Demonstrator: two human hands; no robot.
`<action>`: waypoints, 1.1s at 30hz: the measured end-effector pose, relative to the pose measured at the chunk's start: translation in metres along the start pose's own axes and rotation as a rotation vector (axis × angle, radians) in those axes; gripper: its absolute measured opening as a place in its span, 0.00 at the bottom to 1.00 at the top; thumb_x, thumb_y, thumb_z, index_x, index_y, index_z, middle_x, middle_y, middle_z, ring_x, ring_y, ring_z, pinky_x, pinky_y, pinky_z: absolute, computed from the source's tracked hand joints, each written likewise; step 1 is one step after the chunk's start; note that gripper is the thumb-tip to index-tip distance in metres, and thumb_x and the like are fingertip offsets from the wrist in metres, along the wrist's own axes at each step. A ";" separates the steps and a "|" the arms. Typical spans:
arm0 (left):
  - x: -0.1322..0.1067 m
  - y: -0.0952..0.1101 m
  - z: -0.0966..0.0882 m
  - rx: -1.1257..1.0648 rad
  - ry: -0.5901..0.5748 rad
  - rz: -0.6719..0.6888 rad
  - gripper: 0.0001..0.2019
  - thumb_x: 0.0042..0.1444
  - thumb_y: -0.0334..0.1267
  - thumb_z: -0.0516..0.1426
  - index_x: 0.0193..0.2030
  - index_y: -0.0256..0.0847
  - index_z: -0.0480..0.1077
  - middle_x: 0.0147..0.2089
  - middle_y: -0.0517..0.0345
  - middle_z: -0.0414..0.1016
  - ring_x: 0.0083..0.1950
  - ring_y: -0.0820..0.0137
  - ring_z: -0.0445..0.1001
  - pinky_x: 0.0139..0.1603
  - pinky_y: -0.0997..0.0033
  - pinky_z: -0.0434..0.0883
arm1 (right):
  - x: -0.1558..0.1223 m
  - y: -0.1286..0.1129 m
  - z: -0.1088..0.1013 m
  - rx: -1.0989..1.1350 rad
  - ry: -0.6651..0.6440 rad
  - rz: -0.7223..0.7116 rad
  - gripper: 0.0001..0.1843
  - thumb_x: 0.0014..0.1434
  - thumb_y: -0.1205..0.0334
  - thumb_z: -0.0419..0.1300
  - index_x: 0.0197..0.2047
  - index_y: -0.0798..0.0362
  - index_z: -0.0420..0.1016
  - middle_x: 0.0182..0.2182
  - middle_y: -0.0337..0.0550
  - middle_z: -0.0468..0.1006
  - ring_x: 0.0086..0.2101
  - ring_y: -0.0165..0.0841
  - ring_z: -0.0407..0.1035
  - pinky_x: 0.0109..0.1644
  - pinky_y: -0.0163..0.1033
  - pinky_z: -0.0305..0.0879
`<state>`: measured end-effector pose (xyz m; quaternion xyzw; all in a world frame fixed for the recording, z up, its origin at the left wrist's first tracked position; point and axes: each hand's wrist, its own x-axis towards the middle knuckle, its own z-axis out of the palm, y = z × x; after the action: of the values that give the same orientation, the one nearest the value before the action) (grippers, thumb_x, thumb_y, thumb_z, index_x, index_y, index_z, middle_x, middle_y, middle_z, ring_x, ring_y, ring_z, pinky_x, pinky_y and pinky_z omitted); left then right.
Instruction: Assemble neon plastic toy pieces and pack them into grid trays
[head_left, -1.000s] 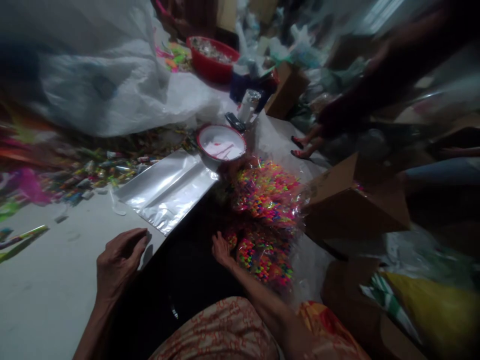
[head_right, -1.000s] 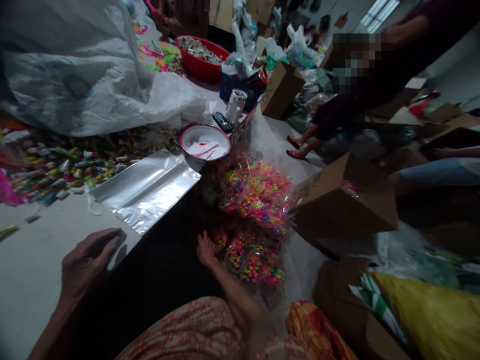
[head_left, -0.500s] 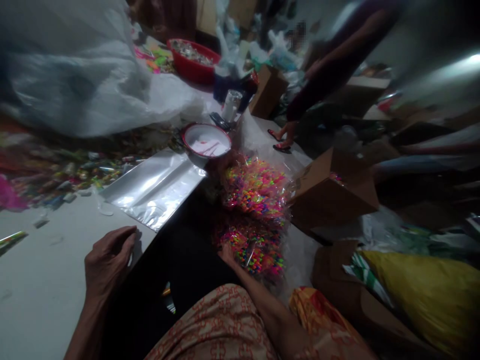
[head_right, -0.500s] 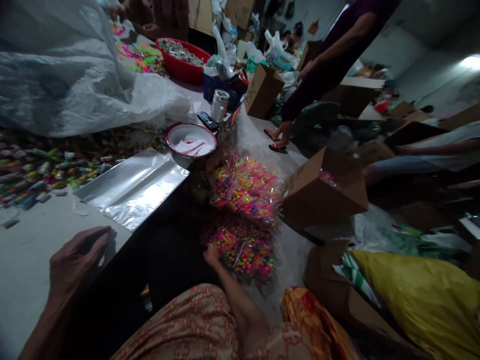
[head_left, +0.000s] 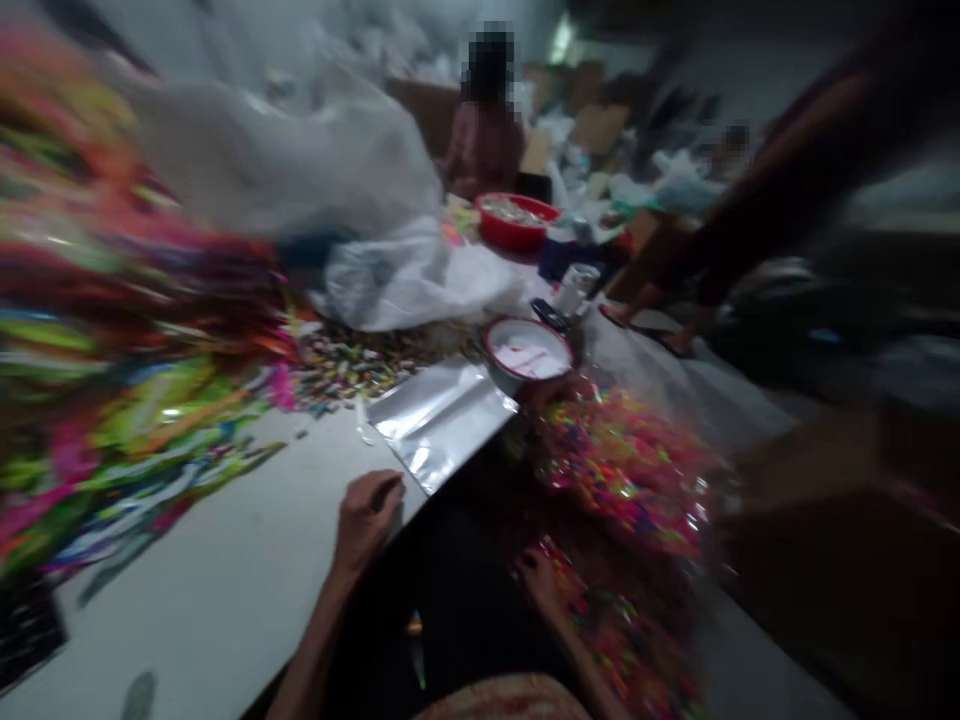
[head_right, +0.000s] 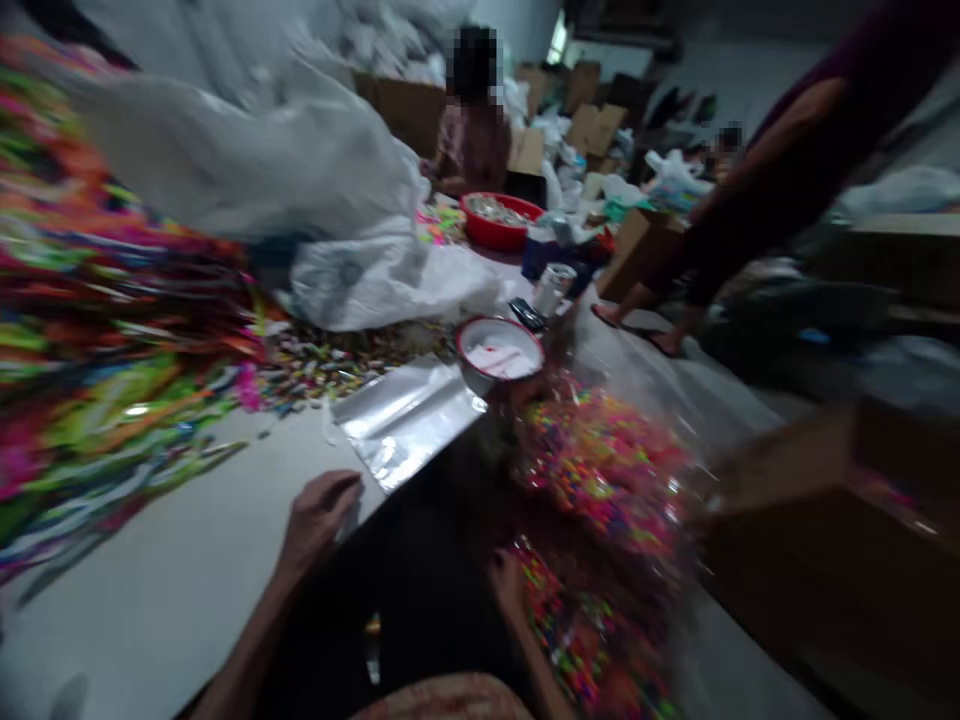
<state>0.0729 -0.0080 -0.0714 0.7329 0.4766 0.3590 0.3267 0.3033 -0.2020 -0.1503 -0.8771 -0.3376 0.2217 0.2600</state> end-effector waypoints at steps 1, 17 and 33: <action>0.001 -0.001 0.001 0.003 0.004 0.010 0.10 0.52 0.42 0.54 0.36 0.42 0.74 0.38 0.54 0.77 0.43 0.64 0.73 0.47 0.60 0.69 | 0.012 -0.009 0.002 0.051 0.009 -0.020 0.17 0.58 0.49 0.54 0.41 0.51 0.74 0.35 0.46 0.75 0.35 0.38 0.72 0.37 0.45 0.71; -0.008 -0.004 -0.031 -0.058 -0.013 0.031 0.11 0.50 0.27 0.51 0.33 0.43 0.72 0.33 0.59 0.76 0.37 0.68 0.72 0.41 0.65 0.70 | 0.057 -0.306 0.048 0.270 -0.492 -0.733 0.12 0.53 0.63 0.54 0.38 0.57 0.75 0.32 0.44 0.76 0.28 0.31 0.71 0.34 0.36 0.66; 0.000 -0.084 -0.155 0.887 0.185 -0.057 0.25 0.57 0.29 0.47 0.62 0.46 0.55 0.66 0.47 0.55 0.65 0.59 0.54 0.60 0.47 0.56 | 0.017 -0.402 0.145 -0.432 -0.609 -1.263 0.12 0.51 0.65 0.56 0.40 0.56 0.73 0.37 0.51 0.76 0.36 0.39 0.71 0.36 0.37 0.61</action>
<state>-0.0963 0.0412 -0.0587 0.7535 0.6316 0.1748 -0.0529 0.0410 0.1106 -0.0220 -0.4466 -0.8722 0.1921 0.0540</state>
